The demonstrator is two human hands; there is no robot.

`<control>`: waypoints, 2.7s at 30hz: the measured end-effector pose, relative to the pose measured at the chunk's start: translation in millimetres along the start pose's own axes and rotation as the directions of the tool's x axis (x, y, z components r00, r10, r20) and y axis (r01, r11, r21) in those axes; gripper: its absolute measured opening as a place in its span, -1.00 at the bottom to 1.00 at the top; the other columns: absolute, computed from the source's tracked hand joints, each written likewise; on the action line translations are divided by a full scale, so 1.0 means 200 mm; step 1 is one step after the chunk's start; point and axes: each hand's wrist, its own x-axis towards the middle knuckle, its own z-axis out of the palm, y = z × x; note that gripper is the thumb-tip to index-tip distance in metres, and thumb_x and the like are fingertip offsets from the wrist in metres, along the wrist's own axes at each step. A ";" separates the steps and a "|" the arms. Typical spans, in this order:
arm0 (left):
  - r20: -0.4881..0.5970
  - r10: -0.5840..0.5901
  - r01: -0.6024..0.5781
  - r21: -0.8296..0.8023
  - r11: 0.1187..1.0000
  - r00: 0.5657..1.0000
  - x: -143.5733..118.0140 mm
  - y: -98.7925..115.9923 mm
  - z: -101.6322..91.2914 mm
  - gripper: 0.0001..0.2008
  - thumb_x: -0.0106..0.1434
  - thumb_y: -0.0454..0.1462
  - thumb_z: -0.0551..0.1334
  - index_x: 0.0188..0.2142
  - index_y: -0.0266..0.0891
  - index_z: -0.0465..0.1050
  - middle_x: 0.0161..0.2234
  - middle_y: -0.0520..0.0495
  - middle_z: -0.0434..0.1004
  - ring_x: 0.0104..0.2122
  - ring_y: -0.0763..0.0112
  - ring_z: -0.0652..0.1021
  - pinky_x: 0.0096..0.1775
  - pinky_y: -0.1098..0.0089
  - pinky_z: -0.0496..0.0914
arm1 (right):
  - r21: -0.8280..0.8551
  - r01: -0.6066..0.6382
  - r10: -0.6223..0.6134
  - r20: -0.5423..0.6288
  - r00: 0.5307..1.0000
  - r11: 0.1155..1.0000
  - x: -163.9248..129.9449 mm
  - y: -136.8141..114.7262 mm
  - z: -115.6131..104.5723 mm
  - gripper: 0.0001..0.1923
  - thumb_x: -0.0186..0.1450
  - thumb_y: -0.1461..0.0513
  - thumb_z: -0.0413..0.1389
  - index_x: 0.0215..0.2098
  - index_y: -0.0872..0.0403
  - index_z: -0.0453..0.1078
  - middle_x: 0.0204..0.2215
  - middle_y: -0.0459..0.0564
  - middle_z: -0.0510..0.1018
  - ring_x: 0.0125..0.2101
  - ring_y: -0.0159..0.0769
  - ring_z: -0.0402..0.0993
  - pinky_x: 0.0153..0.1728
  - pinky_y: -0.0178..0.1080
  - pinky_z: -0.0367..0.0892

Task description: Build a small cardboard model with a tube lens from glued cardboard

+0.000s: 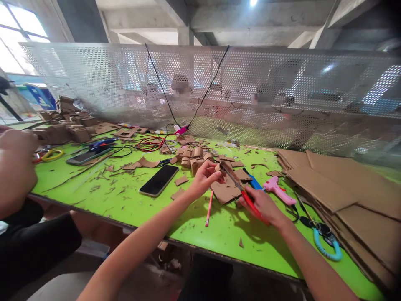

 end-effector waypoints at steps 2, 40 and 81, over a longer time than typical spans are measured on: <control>0.000 0.011 -0.011 0.018 1.000 1.000 0.00 0.01 0.00 -0.58 0.05 -0.05 0.36 -0.35 -0.22 0.19 -0.49 0.06 0.55 -0.55 0.47 0.56 -0.44 0.44 0.47 | -0.024 -0.002 0.002 0.002 1.000 1.000 0.00 0.00 -0.01 -0.64 0.31 -0.03 -0.11 -0.34 0.04 0.33 -0.44 0.03 0.56 -0.45 -0.24 0.45 -0.45 -0.29 0.19; 0.045 0.747 -0.562 0.689 0.458 0.663 -0.05 -0.03 0.02 -0.72 0.16 -0.38 0.30 -0.15 -0.22 0.29 -0.09 -0.20 0.50 -0.17 0.37 0.57 -0.36 0.50 0.49 | -0.082 -0.030 0.024 -0.074 0.997 0.996 -0.02 -0.04 0.05 -0.65 0.28 -0.07 -0.10 -0.42 0.01 0.17 -0.56 -0.08 0.41 -0.53 -0.28 0.33 -0.51 -0.30 0.00; -0.123 0.246 -0.233 0.111 0.966 0.961 0.00 0.00 0.00 -0.69 0.03 -0.17 0.40 -0.35 -0.23 0.33 -0.45 0.13 0.32 -0.61 0.64 0.41 -0.60 0.56 0.41 | -0.026 -0.018 0.018 -0.023 1.000 1.000 0.00 0.04 -0.05 -0.62 0.27 -0.08 -0.07 -0.44 0.04 0.23 -0.53 -0.03 0.50 -0.56 -0.31 0.35 -0.54 -0.32 0.03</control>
